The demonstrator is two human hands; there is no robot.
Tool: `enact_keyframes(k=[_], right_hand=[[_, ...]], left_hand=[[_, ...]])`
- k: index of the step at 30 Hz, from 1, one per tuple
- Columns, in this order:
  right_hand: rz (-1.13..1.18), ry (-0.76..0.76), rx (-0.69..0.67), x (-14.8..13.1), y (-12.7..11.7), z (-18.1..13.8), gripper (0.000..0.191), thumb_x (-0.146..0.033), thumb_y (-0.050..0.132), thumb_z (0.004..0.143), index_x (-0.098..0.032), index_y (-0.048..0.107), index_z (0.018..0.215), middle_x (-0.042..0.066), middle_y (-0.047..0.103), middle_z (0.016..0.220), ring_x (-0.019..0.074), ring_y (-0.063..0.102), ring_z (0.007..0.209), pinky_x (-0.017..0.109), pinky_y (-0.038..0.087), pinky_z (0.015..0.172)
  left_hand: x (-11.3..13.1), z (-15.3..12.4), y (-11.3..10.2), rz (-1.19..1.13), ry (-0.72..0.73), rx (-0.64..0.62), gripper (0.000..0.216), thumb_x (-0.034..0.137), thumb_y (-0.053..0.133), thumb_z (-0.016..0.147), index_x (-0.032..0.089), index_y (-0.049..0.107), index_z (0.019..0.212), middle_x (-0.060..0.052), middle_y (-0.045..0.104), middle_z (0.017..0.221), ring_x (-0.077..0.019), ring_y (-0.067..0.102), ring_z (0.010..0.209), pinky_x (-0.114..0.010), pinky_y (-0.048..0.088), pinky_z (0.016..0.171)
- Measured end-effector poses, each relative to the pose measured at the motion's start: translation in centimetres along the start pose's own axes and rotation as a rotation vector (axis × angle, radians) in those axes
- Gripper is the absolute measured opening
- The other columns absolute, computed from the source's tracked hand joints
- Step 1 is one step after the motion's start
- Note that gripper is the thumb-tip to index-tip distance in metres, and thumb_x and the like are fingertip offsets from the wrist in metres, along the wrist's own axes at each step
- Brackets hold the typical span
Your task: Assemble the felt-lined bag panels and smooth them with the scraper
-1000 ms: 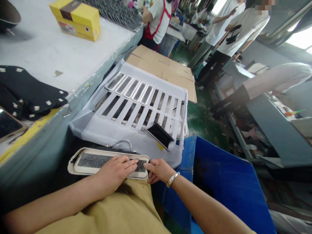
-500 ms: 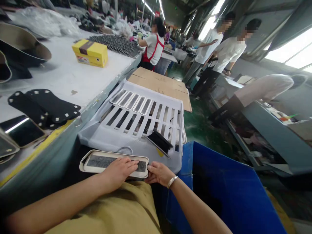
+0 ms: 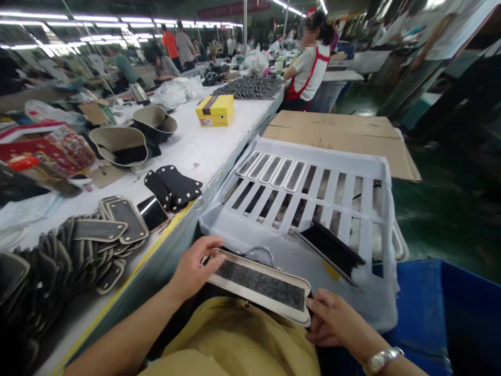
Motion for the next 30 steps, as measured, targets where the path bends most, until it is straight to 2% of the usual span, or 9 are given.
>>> enact_keyframes(k=[1,3,6,10,15,20,24,27,30], right_hand=[[-0.002,-0.009,-0.008,-0.1,0.0,-0.1,0.032,-0.044,0.059,0.074,-0.020,0.038,0.069,-0.001,0.059,0.052,0.0170,0.064,0.051,0.028,0.052,0.056],[0.009,-0.006,-0.027,-0.2,0.0,-0.2,0.032,-0.045,0.059,0.074,-0.020,0.039,0.068,-0.001,0.059,0.053,0.0160,0.064,0.050,0.027,0.052,0.055],[0.047,0.040,-0.054,0.1,-0.1,0.1,0.031,-0.045,0.059,0.074,-0.020,0.040,0.069,0.000,0.059,0.054,0.0160,0.063,0.049,0.028,0.053,0.055],[0.064,0.103,-0.059,1.0,-0.3,1.2,0.026,-0.041,0.054,0.079,-0.020,0.040,0.072,0.000,0.059,0.053,0.0186,0.064,0.051,0.031,0.054,0.058],[0.081,0.138,-0.097,1.3,-0.4,1.4,0.025,-0.043,0.051,0.082,-0.020,0.042,0.076,0.001,0.059,0.053,0.0182,0.064,0.050,0.030,0.053,0.056],[0.057,0.090,-0.098,0.8,-0.6,0.9,0.029,-0.047,0.056,0.076,-0.020,0.044,0.074,0.001,0.060,0.055,0.0157,0.062,0.049,0.025,0.050,0.053],[0.054,0.135,-0.116,1.8,-0.8,1.7,0.030,-0.050,0.056,0.074,-0.022,0.045,0.071,0.002,0.059,0.055,0.0160,0.061,0.048,0.026,0.050,0.052],[0.062,0.178,-0.123,2.7,-1.0,2.5,0.029,-0.050,0.046,0.080,-0.023,0.044,0.068,0.003,0.058,0.055,0.0167,0.062,0.048,0.027,0.050,0.053],[0.080,0.178,-0.122,3.0,-1.1,2.8,0.028,-0.048,0.044,0.082,-0.025,0.045,0.067,0.003,0.058,0.056,0.0170,0.062,0.049,0.028,0.050,0.055]], left_hand=[[-1.6,0.0,-1.2,0.080,-0.127,0.017,0.044,0.039,0.055,0.079,0.016,0.049,0.115,-0.010,0.056,0.116,-0.0201,0.055,0.102,-0.030,0.046,0.084],[-3.9,-0.1,-2.2,0.235,-0.281,-0.166,0.044,0.046,0.056,0.076,0.015,0.055,0.107,-0.009,0.062,0.103,-0.0210,0.059,0.091,-0.030,0.046,0.078],[-4.8,-0.3,-1.7,0.468,-0.292,-0.428,0.041,0.045,0.034,0.088,0.015,0.060,0.078,-0.006,0.065,0.077,-0.0184,0.060,0.074,-0.027,0.043,0.068],[-4.0,0.2,-0.6,0.692,-0.291,-0.430,0.043,0.030,0.022,0.092,0.013,0.058,0.075,-0.011,0.064,0.077,-0.0214,0.060,0.074,-0.030,0.040,0.068],[-3.6,1.1,-0.1,0.717,-0.314,-0.469,0.042,0.030,0.024,0.090,0.013,0.058,0.072,-0.014,0.064,0.077,-0.0243,0.060,0.078,-0.034,0.041,0.073],[-3.5,1.3,0.1,0.639,-0.370,-0.490,0.045,0.032,0.022,0.090,0.015,0.056,0.067,-0.010,0.062,0.067,-0.0218,0.060,0.070,-0.032,0.042,0.070],[-4.3,1.3,-0.3,0.517,-0.450,-0.544,0.050,0.042,0.022,0.090,0.014,0.057,0.068,-0.009,0.062,0.064,-0.0196,0.061,0.064,-0.030,0.045,0.065],[-5.4,0.9,-1.1,0.111,-0.641,-0.613,0.066,0.061,0.018,0.085,0.011,0.060,0.080,-0.010,0.066,0.072,-0.0185,0.063,0.065,-0.029,0.048,0.060],[-6.3,0.5,-2.1,-0.243,-0.821,-0.556,0.076,0.077,0.029,0.072,0.010,0.060,0.087,-0.011,0.066,0.079,-0.0190,0.063,0.066,-0.031,0.050,0.060]])
Point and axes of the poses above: each hand's wrist, its own z-axis towards the middle knuckle, its own y-axis out of the palm, x = y × z, the point moved 4 cm from there along z, towards the middle knuckle
